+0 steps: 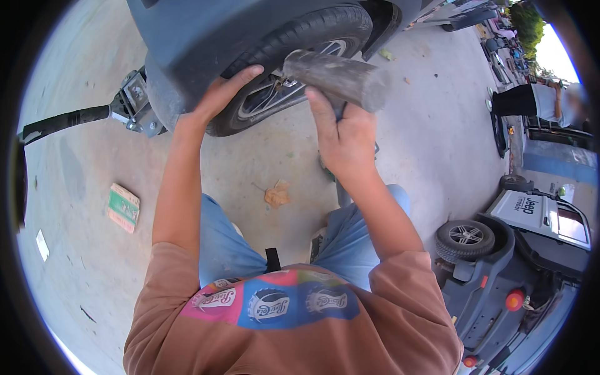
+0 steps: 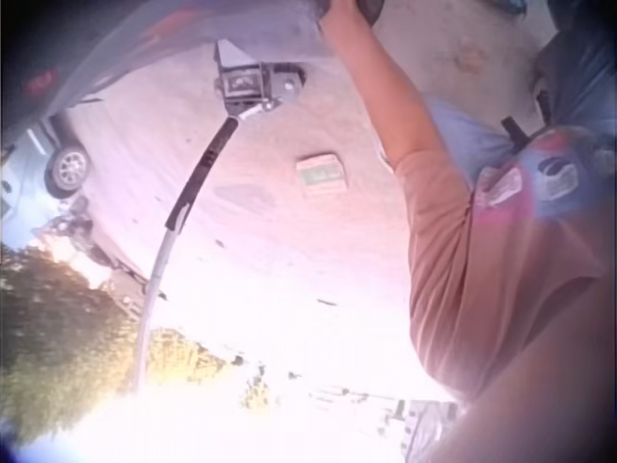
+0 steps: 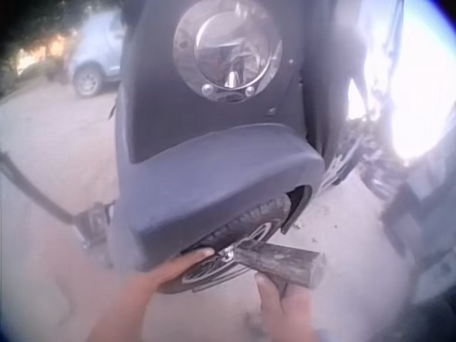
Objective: The person kneels beside a raised vehicle and repeatedly uses a hammer and impact wrench to loosen and remove lug nuts from a car wheel. The person alternates between tools and continues striking the wheel area while attempting to detach the tire.
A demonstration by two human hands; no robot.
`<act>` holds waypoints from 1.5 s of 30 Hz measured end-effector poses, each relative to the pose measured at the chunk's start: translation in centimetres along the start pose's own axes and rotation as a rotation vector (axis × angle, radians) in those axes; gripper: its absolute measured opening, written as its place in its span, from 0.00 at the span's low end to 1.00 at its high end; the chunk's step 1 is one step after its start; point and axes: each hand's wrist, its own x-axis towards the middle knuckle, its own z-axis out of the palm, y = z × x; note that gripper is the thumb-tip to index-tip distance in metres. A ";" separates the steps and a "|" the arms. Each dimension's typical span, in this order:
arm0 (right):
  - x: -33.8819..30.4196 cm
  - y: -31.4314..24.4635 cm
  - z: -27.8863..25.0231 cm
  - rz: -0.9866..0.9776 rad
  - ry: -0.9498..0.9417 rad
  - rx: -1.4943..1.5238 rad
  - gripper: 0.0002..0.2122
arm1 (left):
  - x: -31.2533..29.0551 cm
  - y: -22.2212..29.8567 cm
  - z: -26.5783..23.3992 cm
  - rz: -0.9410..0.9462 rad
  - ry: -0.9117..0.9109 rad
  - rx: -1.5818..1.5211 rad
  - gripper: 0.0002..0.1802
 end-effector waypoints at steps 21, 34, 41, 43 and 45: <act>-1.8 7.0 6.2 -0.442 0.083 0.003 0.12 | 0.8 2.4 0.4 0.080 0.064 -0.098 0.35; -1.1 0.8 1.3 -0.229 0.183 0.082 0.14 | 1.0 2.6 0.8 0.090 0.059 -0.164 0.33; -3.5 10.9 5.8 0.122 -0.345 -0.272 0.21 | 1.0 2.5 1.0 -0.150 -0.097 -0.433 0.37; -3.8 11.6 5.5 0.175 -0.406 -0.270 0.23 | 2.0 3.0 1.4 -0.144 -0.084 -0.279 0.38; -5.9 10.3 3.8 0.265 -0.396 -0.209 0.23 | 2.6 2.8 2.5 -0.020 0.005 0.009 0.39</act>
